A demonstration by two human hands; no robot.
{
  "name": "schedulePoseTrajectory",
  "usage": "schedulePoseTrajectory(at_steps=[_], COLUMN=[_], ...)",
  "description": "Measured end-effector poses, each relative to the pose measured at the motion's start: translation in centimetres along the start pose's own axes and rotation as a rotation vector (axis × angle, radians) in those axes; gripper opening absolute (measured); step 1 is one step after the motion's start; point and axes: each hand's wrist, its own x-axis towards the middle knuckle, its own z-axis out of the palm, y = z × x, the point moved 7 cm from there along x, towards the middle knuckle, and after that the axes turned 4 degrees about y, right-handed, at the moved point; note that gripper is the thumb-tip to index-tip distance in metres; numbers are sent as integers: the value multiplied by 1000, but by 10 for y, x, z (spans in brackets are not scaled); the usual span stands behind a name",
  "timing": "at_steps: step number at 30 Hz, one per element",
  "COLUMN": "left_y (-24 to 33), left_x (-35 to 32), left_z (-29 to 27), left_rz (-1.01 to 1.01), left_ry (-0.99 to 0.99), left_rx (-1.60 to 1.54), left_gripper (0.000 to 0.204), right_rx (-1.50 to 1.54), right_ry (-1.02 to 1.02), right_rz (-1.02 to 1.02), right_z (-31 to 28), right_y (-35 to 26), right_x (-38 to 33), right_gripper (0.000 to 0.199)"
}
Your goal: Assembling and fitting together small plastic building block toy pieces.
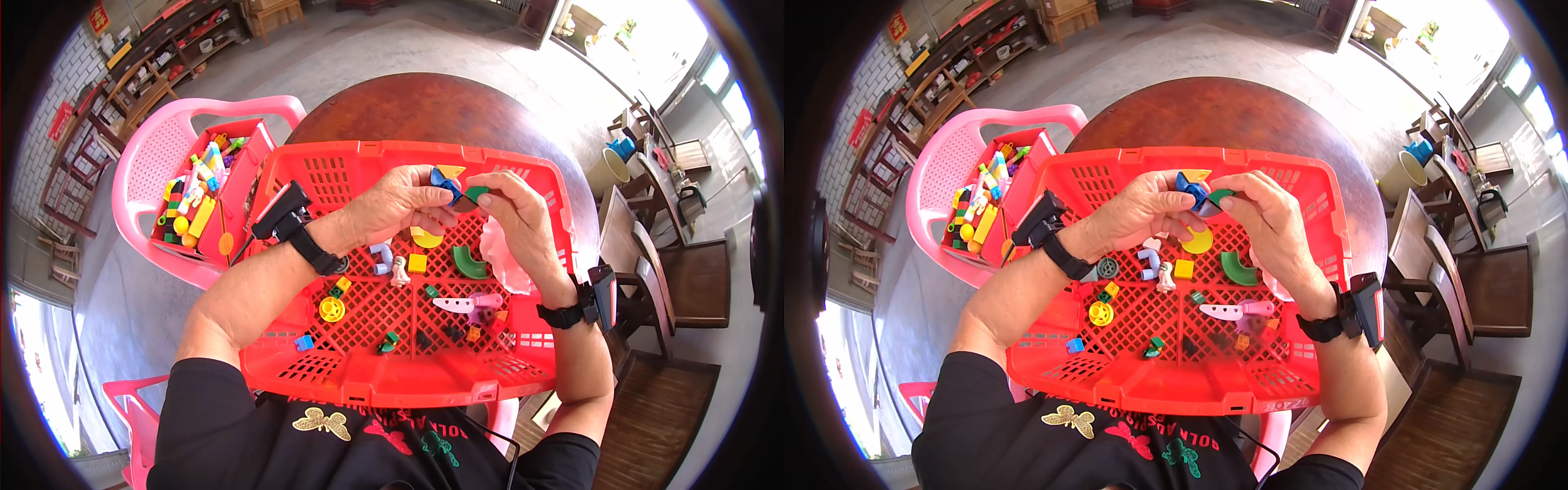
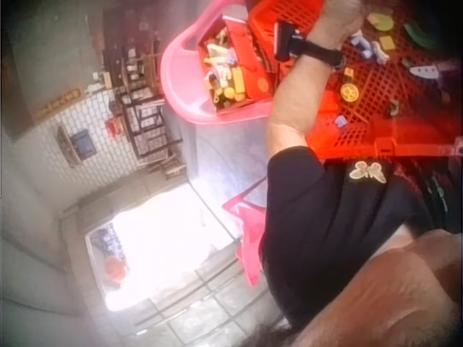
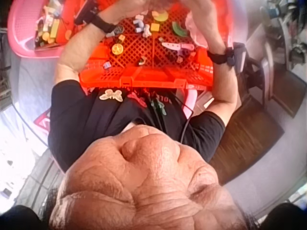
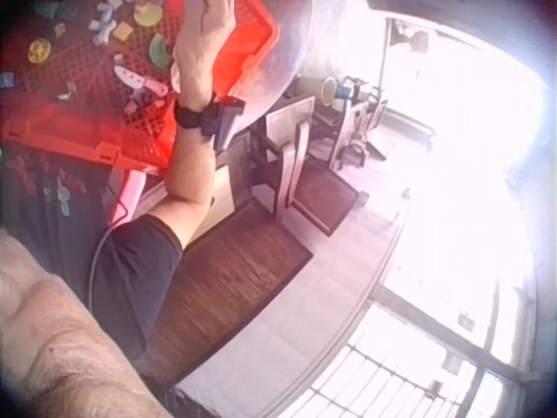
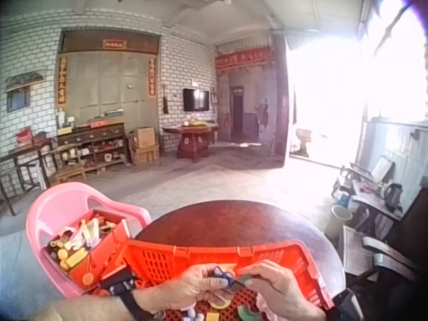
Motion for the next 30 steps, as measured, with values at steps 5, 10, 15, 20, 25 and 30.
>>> schedulePoseTrajectory(at_steps=[5,10,15,20,25,30], left_y=[-8,-8,-4,-7,-2,21], left_x=[2,2,1,-2,0,6], left_z=[-1,6,2,2,-8,-34], left_rz=[3,46,-5,53,151,279], left_ry=[20,11,31,54,187,298], left_rx=[-54,-125,-307,-142,78,78], left_gripper=[30,31,25,29,26,23], right_rx=[21,88,258,193,34,-680], right_ry=[0,1,35,50,31,-626], right_rz=[-5,14,166,170,155,-44], right_z=[3,5,-2,5,-1,27], right_y=[1,4,14,12,46,81], right_x=[0,-2,-2,-7,-4,-21], right_gripper=[17,15,22,22,22,16])
